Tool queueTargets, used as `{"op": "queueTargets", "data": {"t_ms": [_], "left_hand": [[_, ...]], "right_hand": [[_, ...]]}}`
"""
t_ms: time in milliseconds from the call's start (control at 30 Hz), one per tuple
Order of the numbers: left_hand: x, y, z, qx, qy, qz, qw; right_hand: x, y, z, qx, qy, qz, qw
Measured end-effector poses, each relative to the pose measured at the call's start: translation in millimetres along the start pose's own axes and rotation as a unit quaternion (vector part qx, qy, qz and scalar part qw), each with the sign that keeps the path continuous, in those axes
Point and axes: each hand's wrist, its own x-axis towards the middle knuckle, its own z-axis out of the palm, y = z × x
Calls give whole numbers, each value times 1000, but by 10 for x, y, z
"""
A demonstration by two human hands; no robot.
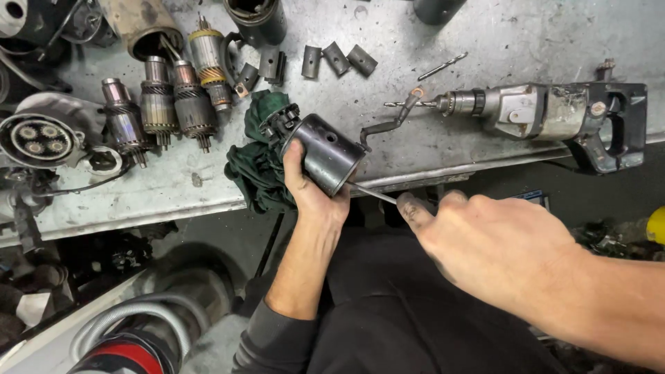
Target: The person uses a screwdriver to pry at the interior of a cylindrical motor housing held in their left hand. They then move to the floor to use a power drill on the motor, which is secured in a blue clamp. The person returns to the workbench, uses a hammer to tap the motor, and continues to manipulate the motor and its components.
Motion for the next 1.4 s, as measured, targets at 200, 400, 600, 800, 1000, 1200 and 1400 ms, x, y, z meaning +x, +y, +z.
{"op": "queueTargets", "data": {"t_ms": [200, 400, 600, 800, 1000, 1200, 1400], "left_hand": [[-24, 164, 187, 46, 47, -10, 998], [-8, 338, 312, -10, 28, -42, 999], [-130, 423, 382, -98, -45, -65, 992], [-262, 447, 380, -149, -22, -92, 984], [-307, 395, 379, -191, -43, -119, 973], [-350, 320, 369, -162, -51, -106, 980], [-357, 256, 369, -130, -33, -90, 987]], "right_hand": [[-27, -1, 76, -138, 19, -32, 990], [-70, 42, -177, -56, 16, -5, 998], [-182, 162, -416, 22, -88, 74, 993], [-290, 307, -272, 38, -135, 140, 980], [-372, 925, 753, 275, 141, -57, 949], [-354, 869, 927, 275, 263, -89, 920], [-316, 766, 651, 215, 186, -49, 957]]}}
